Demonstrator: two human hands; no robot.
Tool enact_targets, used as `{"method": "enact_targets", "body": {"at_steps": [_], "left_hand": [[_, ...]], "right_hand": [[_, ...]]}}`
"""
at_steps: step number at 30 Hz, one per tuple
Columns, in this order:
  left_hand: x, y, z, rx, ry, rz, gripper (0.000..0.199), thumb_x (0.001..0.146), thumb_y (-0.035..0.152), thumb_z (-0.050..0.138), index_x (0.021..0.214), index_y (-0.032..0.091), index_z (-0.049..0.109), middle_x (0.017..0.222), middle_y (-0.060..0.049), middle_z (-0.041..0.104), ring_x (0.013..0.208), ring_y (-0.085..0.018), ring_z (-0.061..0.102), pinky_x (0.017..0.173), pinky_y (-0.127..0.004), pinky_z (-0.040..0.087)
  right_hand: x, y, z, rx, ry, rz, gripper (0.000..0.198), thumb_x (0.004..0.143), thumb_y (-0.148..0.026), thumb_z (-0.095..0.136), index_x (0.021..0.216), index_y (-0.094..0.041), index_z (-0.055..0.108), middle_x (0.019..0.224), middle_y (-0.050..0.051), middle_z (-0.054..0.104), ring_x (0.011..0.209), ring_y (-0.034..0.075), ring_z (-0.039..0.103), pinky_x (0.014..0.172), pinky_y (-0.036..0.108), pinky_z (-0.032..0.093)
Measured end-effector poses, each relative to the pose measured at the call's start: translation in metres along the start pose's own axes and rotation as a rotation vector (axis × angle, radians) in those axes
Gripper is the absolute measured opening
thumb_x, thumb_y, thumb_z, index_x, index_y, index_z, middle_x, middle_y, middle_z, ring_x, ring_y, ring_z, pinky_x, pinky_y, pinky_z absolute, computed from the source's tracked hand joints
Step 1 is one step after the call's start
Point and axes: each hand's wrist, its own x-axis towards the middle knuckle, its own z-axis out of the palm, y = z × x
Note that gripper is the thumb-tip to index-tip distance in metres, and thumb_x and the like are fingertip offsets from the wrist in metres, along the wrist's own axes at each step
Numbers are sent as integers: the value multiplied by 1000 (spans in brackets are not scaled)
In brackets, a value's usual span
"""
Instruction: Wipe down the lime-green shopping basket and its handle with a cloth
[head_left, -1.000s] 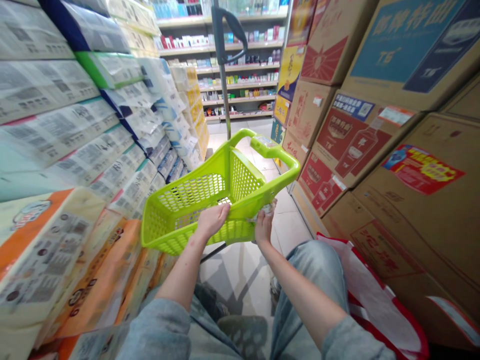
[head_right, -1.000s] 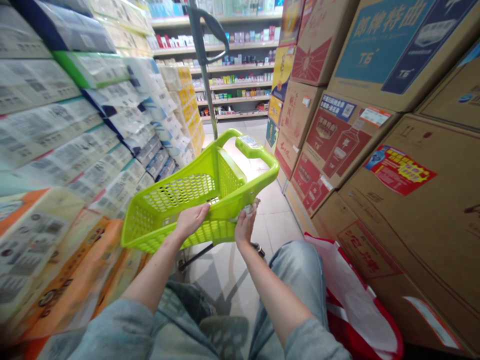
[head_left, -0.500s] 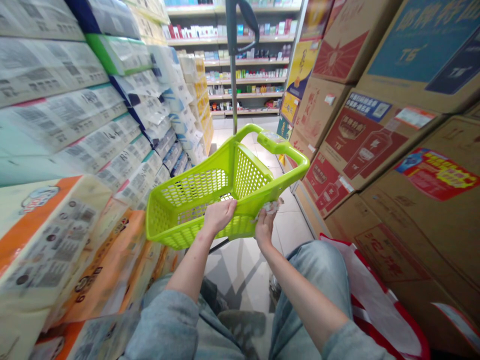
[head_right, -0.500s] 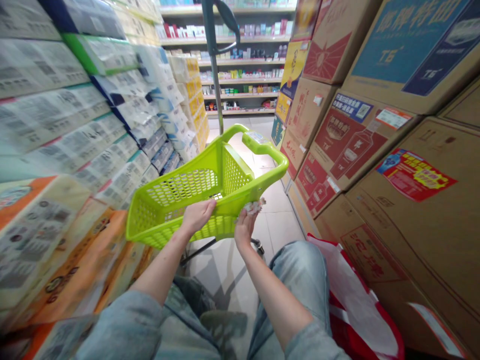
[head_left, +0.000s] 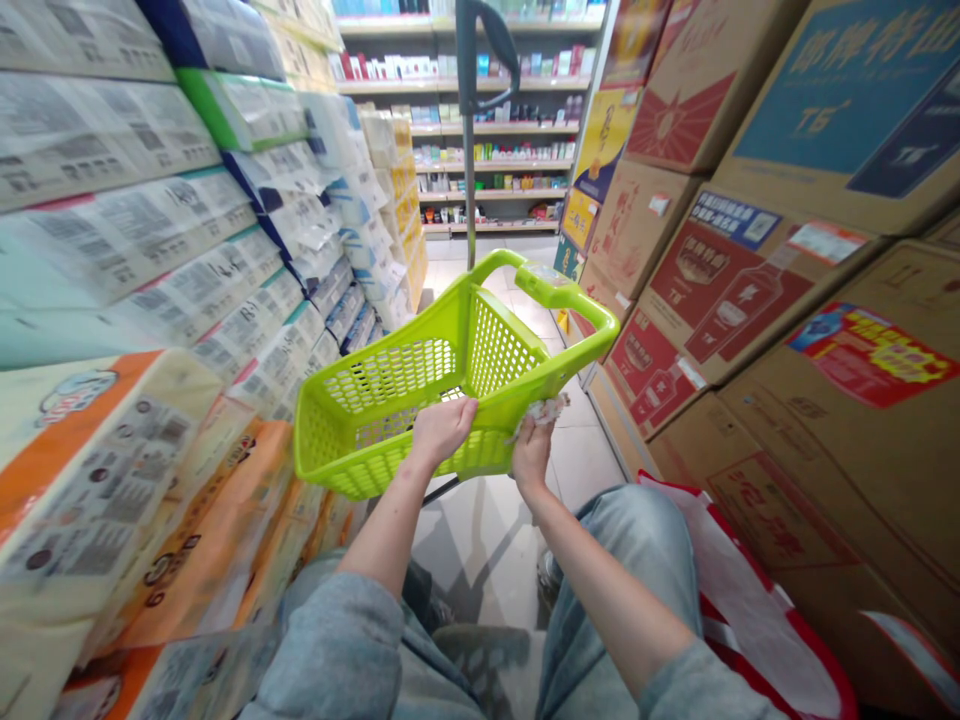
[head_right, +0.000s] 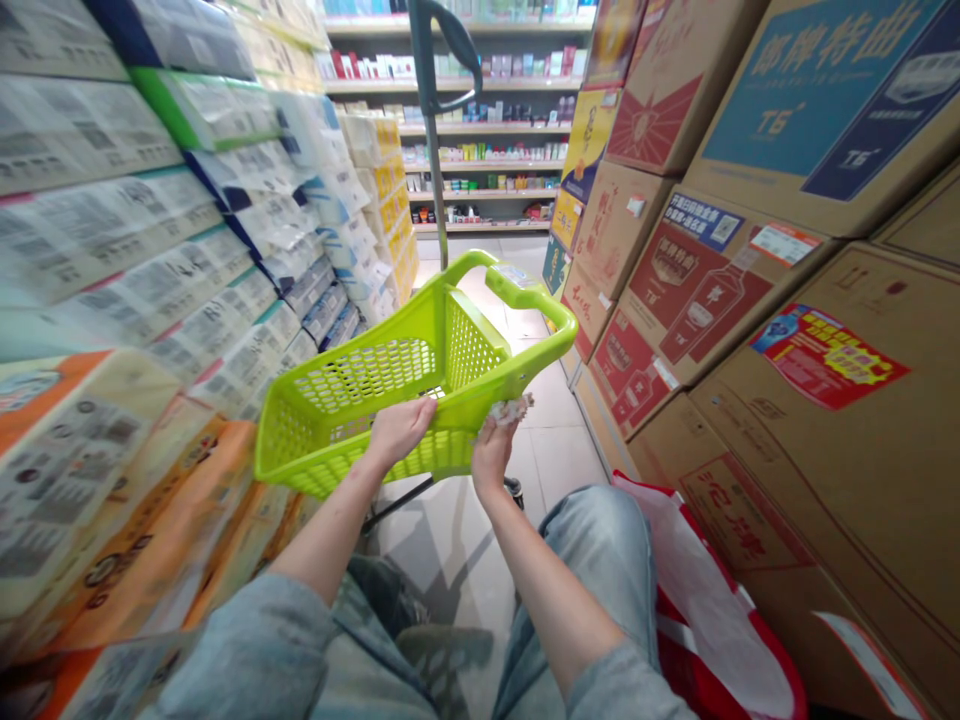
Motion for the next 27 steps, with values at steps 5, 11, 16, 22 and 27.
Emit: {"method": "enact_targets", "body": {"at_steps": [5, 11, 16, 22, 27], "left_hand": [[1, 1, 0, 12, 7, 3, 56, 94, 49, 12, 85, 25, 62, 91, -1, 70, 84, -19, 63, 62, -26, 35], [1, 2, -2, 30, -5, -15, 57, 94, 50, 12, 86, 25, 62, 90, -2, 70, 83, -19, 63, 62, -26, 35], [1, 2, 0, 28, -1, -11, 57, 94, 50, 12, 87, 26, 62, 91, -1, 70, 83, -19, 63, 63, -26, 36], [-1, 5, 0, 4, -7, -7, 57, 94, 50, 13, 87, 26, 63, 93, -2, 70, 85, -19, 63, 65, -26, 37], [-2, 9, -1, -14, -15, -23, 55, 94, 50, 15, 88, 25, 64, 94, -2, 70, 86, -18, 63, 66, -26, 37]], "right_hand": [[17, -29, -16, -12, 22, -29, 54, 96, -33, 25, 146, -12, 21, 153, 17, 13, 143, 23, 5, 114, 50, 19], [10, -26, -37, 58, -18, -252, 43, 94, -27, 35, 135, -15, 42, 148, 17, 21, 138, 27, 23, 109, 49, 33], [23, -34, -49, 39, 75, -304, 29, 91, -24, 44, 111, -15, 63, 121, 15, 45, 118, 24, 44, 97, 42, 45], [35, -43, -67, 35, 115, -301, 25, 90, -27, 49, 107, -17, 64, 111, 13, 50, 107, 22, 51, 91, 39, 48], [39, -46, -77, 29, 181, -307, 23, 89, -27, 51, 105, -17, 63, 112, 12, 49, 109, 21, 51, 95, 40, 46]]}}
